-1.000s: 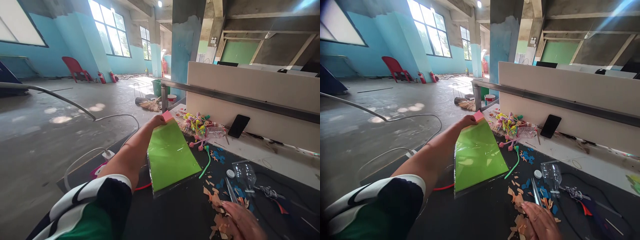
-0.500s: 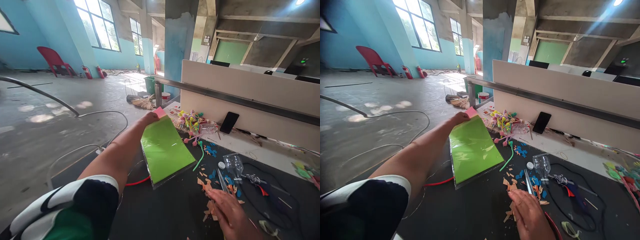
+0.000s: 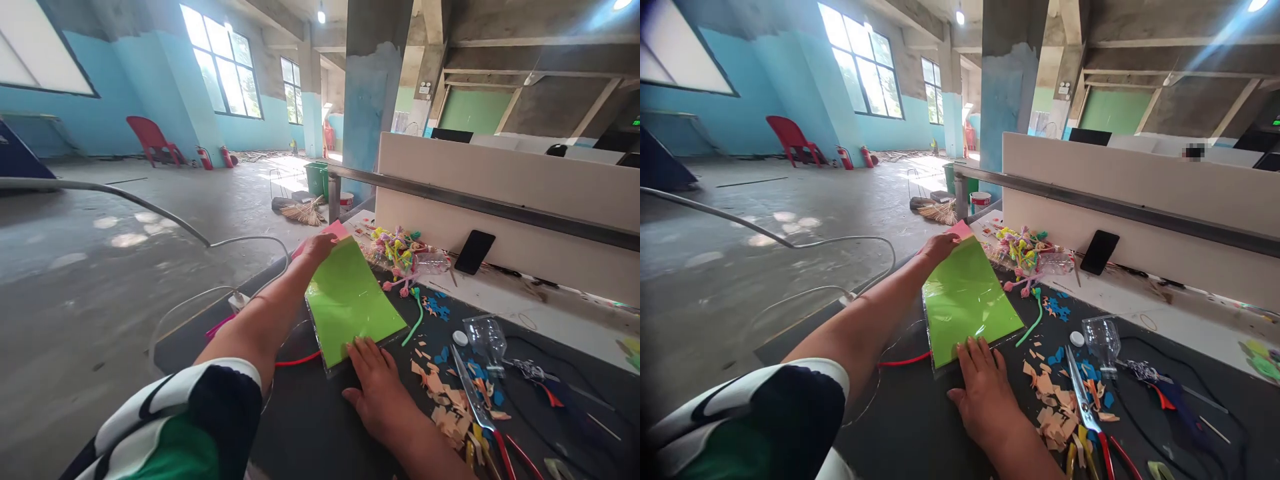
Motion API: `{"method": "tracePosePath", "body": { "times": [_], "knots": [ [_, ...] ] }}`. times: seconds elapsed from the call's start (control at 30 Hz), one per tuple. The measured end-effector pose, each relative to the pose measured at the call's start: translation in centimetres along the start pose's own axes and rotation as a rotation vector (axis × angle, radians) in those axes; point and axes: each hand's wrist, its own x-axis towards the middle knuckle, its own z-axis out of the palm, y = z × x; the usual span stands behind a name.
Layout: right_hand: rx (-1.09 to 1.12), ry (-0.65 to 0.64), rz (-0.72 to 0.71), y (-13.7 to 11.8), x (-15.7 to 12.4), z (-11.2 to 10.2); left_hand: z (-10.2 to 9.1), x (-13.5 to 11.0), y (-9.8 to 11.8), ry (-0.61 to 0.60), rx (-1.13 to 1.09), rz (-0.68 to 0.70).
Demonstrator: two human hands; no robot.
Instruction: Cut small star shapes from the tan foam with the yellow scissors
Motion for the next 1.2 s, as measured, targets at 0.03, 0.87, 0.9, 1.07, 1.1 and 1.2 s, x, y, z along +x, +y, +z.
{"method": "tracePosePath", "body": {
  "times": [0.03,0.87,0.9,1.07,1.1,1.2],
  "knots": [
    [0.0,-0.008,0.002,0.1,0.0,0.4,0.1,0.0,-0.2,0.004,0.037,-0.002],
    [-0.005,0.053,0.0,0.2,-0.4,1.8,2.2,-1.4,-1.6,0.11,0.236,0.059],
    [0.0,0.051,0.003,0.2,-0.4,1.8,2.4,-1.5,-1.6,0.099,0.244,0.048],
    [0.006,0.049,0.011,0.2,-0.4,1.9,3.6,-0.9,-1.5,-0.001,0.257,-0.04],
    [0.003,0.048,0.012,0.1,-0.4,1.9,3.8,-0.7,-1.5,-0.019,0.248,-0.058],
    [-0.008,0.037,0.01,0.1,-0.3,1.7,3.9,0.0,-1.3,-0.068,0.185,-0.075]
  ]
}}
